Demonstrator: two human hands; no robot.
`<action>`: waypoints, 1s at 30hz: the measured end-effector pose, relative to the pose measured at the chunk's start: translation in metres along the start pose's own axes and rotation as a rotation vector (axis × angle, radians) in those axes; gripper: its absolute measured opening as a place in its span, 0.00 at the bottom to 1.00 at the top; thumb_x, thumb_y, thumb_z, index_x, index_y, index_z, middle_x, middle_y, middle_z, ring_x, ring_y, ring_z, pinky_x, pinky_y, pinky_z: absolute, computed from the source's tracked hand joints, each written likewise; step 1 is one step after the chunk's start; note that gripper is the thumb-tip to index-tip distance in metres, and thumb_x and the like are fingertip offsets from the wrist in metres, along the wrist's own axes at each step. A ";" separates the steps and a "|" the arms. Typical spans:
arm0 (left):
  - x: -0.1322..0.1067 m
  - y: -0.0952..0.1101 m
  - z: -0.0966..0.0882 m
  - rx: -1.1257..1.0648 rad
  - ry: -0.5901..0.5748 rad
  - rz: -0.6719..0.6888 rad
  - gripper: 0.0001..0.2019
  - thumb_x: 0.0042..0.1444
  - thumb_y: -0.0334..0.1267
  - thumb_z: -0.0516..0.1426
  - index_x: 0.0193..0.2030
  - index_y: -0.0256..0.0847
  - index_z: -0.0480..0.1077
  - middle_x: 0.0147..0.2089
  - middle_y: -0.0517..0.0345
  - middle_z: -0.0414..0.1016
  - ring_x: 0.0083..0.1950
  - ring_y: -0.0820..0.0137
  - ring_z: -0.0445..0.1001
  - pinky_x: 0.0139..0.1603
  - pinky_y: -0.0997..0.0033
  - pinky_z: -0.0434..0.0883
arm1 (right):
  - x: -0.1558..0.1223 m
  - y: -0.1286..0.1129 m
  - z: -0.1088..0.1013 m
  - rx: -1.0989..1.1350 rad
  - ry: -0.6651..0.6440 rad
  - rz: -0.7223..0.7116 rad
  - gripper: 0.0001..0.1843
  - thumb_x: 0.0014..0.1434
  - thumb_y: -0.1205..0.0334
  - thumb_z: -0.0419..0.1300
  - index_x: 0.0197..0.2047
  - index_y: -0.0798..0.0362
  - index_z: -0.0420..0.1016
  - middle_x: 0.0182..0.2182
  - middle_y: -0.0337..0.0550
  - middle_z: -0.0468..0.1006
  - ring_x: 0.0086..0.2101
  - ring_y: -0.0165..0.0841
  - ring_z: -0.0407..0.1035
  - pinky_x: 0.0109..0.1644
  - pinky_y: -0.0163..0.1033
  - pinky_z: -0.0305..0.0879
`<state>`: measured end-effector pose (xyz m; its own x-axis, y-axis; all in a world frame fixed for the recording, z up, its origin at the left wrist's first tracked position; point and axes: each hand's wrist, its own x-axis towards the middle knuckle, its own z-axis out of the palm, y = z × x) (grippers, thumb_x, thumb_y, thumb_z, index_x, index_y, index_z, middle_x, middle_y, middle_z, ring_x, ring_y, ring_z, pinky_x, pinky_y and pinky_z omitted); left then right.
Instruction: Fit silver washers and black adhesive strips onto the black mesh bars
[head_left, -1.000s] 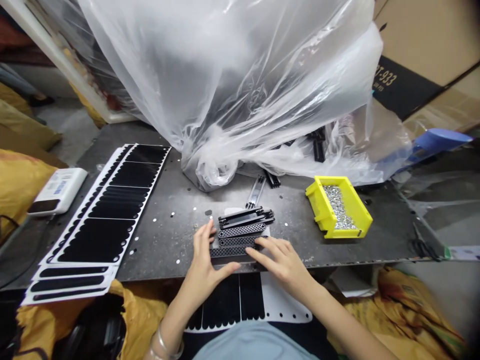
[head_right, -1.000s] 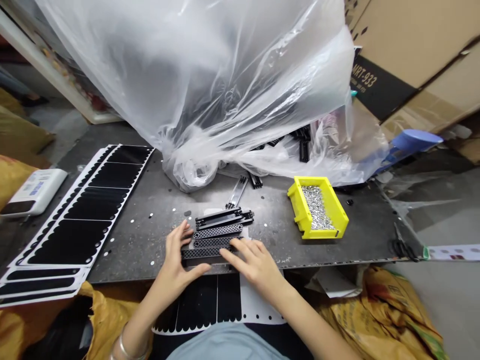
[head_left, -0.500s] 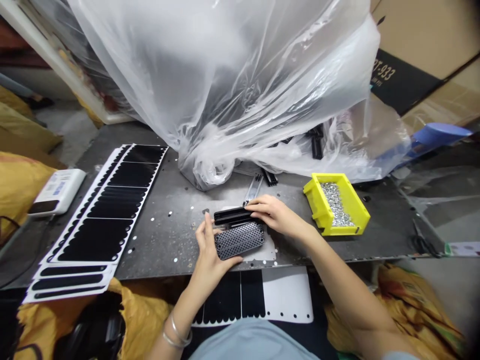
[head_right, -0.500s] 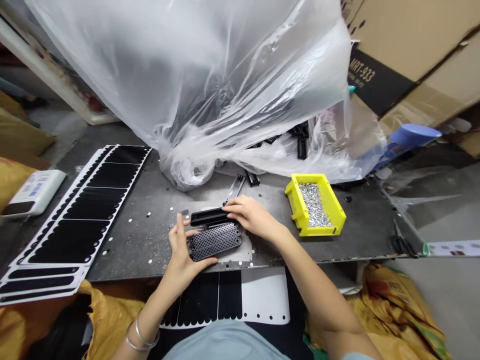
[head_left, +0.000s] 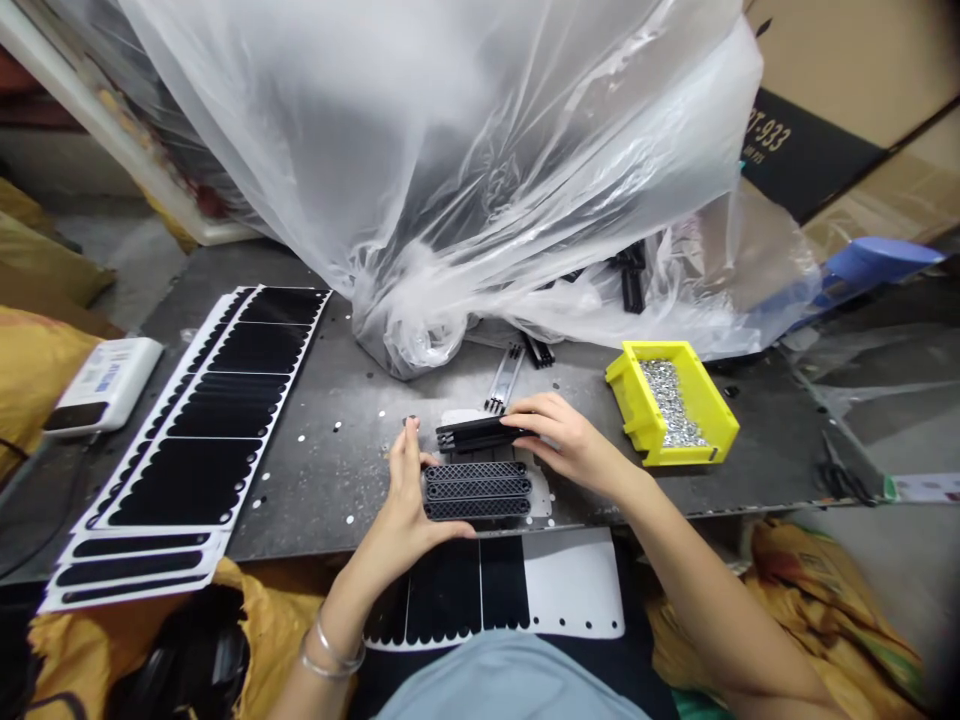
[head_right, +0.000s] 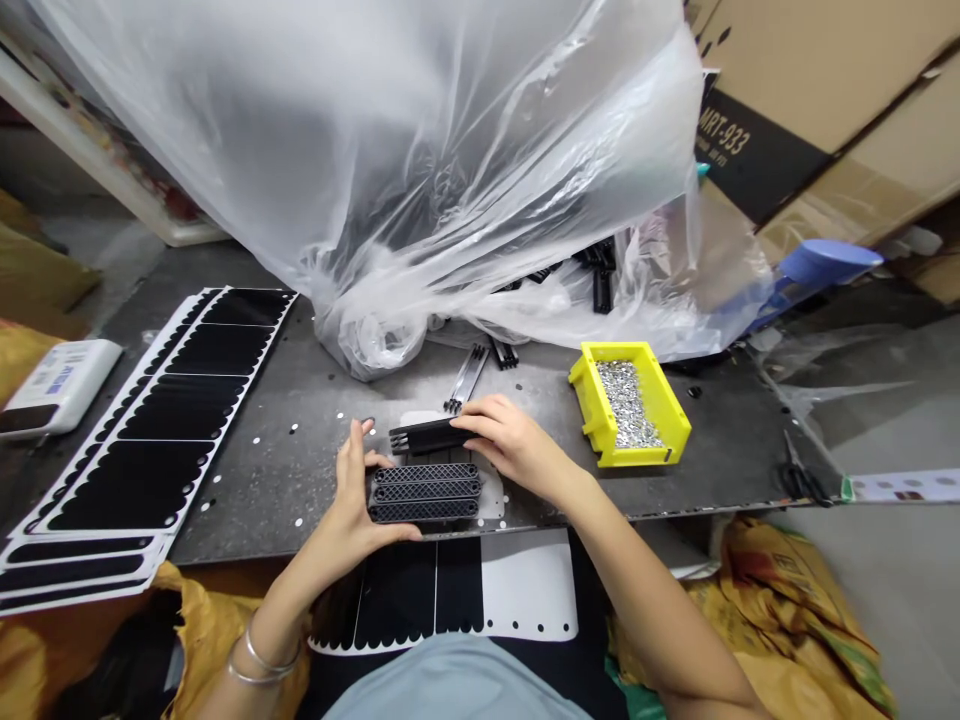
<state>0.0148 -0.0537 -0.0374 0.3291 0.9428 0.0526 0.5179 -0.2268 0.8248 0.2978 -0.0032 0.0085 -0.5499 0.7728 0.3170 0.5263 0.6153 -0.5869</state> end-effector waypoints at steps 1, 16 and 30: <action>0.000 0.001 -0.001 0.028 0.008 -0.005 0.76 0.43 0.50 0.76 0.76 0.60 0.15 0.78 0.36 0.34 0.75 0.39 0.54 0.72 0.27 0.53 | -0.003 0.000 0.003 -0.029 0.019 -0.060 0.17 0.72 0.67 0.55 0.60 0.48 0.76 0.52 0.49 0.80 0.53 0.39 0.72 0.58 0.53 0.74; 0.006 0.008 -0.018 0.093 -0.103 0.071 0.39 0.51 0.45 0.72 0.66 0.52 0.61 0.66 0.48 0.62 0.70 0.50 0.62 0.72 0.41 0.61 | -0.002 0.044 -0.005 0.103 -0.094 0.163 0.15 0.71 0.61 0.59 0.57 0.47 0.80 0.52 0.48 0.83 0.53 0.39 0.76 0.60 0.53 0.73; 0.008 0.006 -0.002 0.245 -0.101 0.096 0.71 0.48 0.49 0.73 0.78 0.54 0.18 0.82 0.35 0.26 0.81 0.36 0.36 0.74 0.27 0.50 | 0.007 0.020 0.014 0.184 -0.063 0.181 0.14 0.71 0.66 0.58 0.53 0.47 0.83 0.46 0.44 0.86 0.46 0.35 0.79 0.54 0.45 0.74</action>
<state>0.0194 -0.0468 -0.0309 0.4563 0.8880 0.0575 0.6522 -0.3777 0.6572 0.2951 0.0126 -0.0113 -0.4998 0.8528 0.1514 0.4963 0.4253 -0.7569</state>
